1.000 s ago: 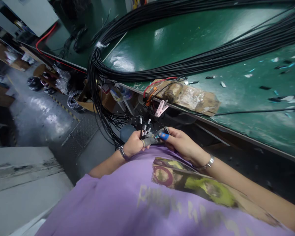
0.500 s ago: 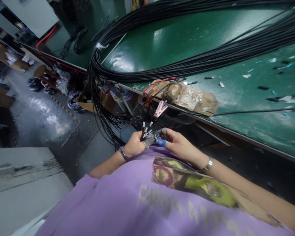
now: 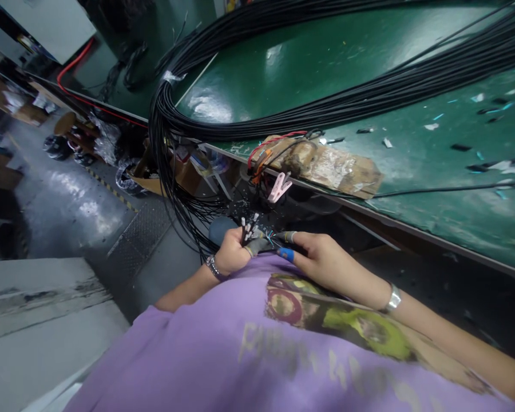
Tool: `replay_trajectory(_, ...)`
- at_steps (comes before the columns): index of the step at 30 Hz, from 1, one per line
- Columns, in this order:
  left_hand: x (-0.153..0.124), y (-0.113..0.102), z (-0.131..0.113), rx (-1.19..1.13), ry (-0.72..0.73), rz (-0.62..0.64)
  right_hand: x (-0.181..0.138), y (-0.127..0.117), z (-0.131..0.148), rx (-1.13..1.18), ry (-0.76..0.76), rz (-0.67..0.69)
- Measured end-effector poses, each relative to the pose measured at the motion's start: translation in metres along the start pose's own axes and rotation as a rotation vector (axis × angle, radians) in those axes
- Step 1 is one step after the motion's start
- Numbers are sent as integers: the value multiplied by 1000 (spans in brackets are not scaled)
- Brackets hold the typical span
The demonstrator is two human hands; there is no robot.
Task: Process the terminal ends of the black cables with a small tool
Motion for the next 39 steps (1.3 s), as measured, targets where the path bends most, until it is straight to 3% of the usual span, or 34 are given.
replay_trajectory(10,-5,-5,13,215,94,-9,1,1,-2,-35,57,57)
replay_trajectory(16,-8,-7,14,504,267,-16,1,2,-3,-24,96,72)
replay_trajectory(23,-10,-7,18,698,454,29,1,-1,4,-164,99,119)
replay_trajectory(30,-10,-5,17,694,613,-10,3,-4,11,-311,61,136)
replay_trajectory(39,-11,-5,17,684,655,6,2,-7,16,-479,68,170)
Point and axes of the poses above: each hand's wrist, its own x-axis towards the middle knuckle, its own y-axis out of the palm, z = x × y, the point moved 2 cm from there along x, towards the middle knuckle, and after that the axes turned 10 degrees about -x, right-handed, at the moved point
